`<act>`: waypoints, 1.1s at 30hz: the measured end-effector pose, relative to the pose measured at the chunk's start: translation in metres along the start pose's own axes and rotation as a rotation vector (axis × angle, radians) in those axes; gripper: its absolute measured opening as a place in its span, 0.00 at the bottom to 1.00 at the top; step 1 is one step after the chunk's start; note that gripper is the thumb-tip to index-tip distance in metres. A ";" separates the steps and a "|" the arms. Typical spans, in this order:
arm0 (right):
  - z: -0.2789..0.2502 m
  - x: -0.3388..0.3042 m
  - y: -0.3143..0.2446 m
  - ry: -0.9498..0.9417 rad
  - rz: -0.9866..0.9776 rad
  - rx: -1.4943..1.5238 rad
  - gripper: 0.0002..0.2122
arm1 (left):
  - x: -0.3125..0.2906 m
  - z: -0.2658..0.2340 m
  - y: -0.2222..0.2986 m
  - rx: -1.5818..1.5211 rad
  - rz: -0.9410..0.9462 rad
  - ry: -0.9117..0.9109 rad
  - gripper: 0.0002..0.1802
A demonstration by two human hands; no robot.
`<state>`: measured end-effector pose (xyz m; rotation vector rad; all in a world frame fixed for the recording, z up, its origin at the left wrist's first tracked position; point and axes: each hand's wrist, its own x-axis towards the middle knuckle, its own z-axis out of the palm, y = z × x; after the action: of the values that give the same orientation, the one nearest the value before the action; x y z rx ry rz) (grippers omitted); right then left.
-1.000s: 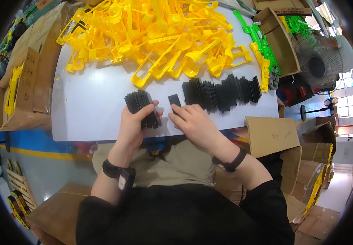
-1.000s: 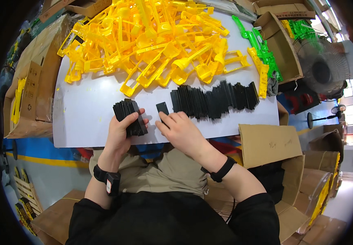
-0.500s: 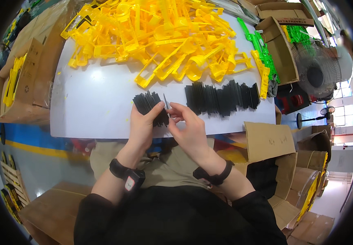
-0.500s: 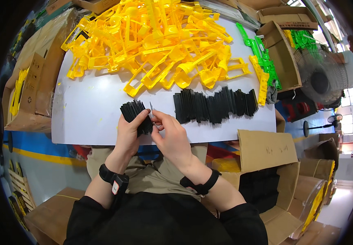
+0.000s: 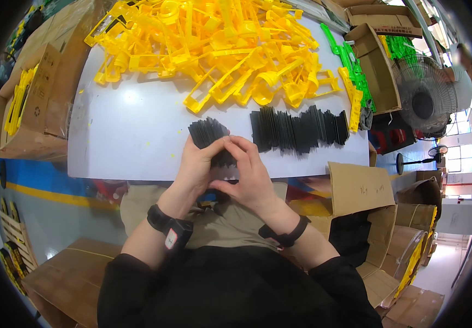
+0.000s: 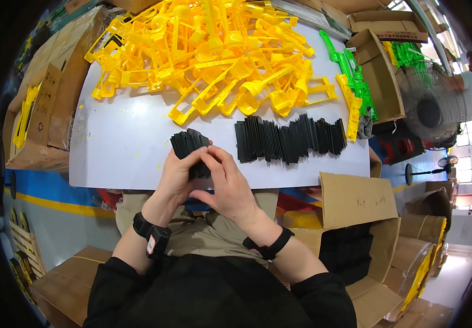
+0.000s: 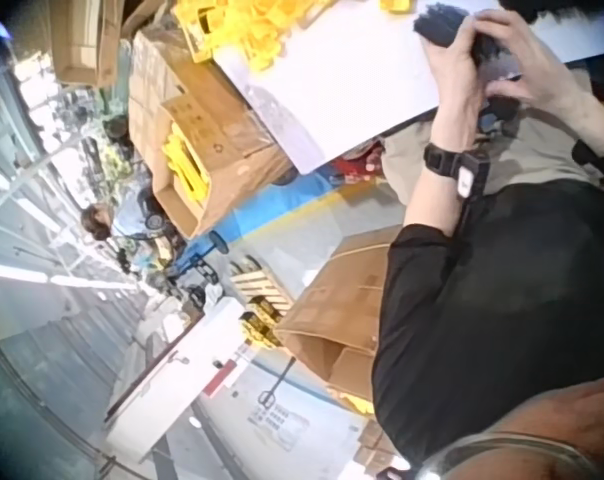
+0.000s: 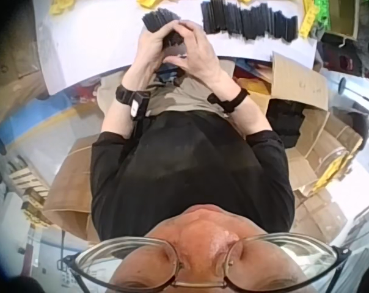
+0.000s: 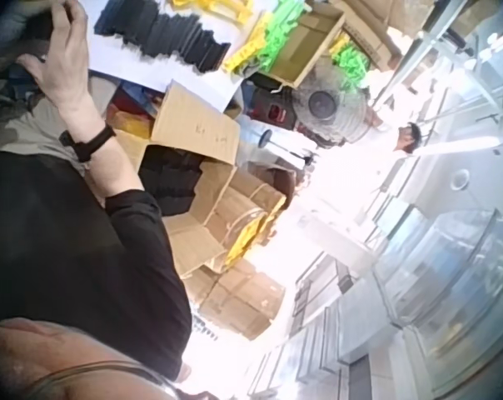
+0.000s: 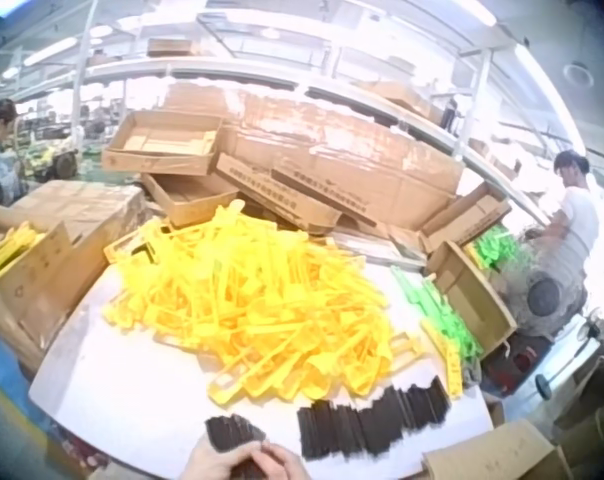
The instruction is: The worker is organizing and counting black plastic components from a box onto a work surface.
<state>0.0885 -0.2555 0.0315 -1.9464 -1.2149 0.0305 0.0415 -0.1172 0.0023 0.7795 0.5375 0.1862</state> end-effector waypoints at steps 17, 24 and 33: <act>0.032 -0.006 0.016 0.289 0.212 0.024 0.32 | 0.008 0.008 0.000 0.375 0.117 -0.081 0.34; 0.033 -0.007 0.018 0.317 0.255 -0.027 0.31 | 0.023 -0.001 0.017 1.309 0.617 0.044 0.24; 0.015 -0.001 0.007 0.037 0.352 -0.243 0.38 | 0.004 -0.028 0.034 1.365 0.719 -0.465 0.42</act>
<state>0.0871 -0.2479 0.0165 -2.3441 -0.8702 0.0299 0.0317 -0.0742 0.0085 2.2734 -0.1797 0.2801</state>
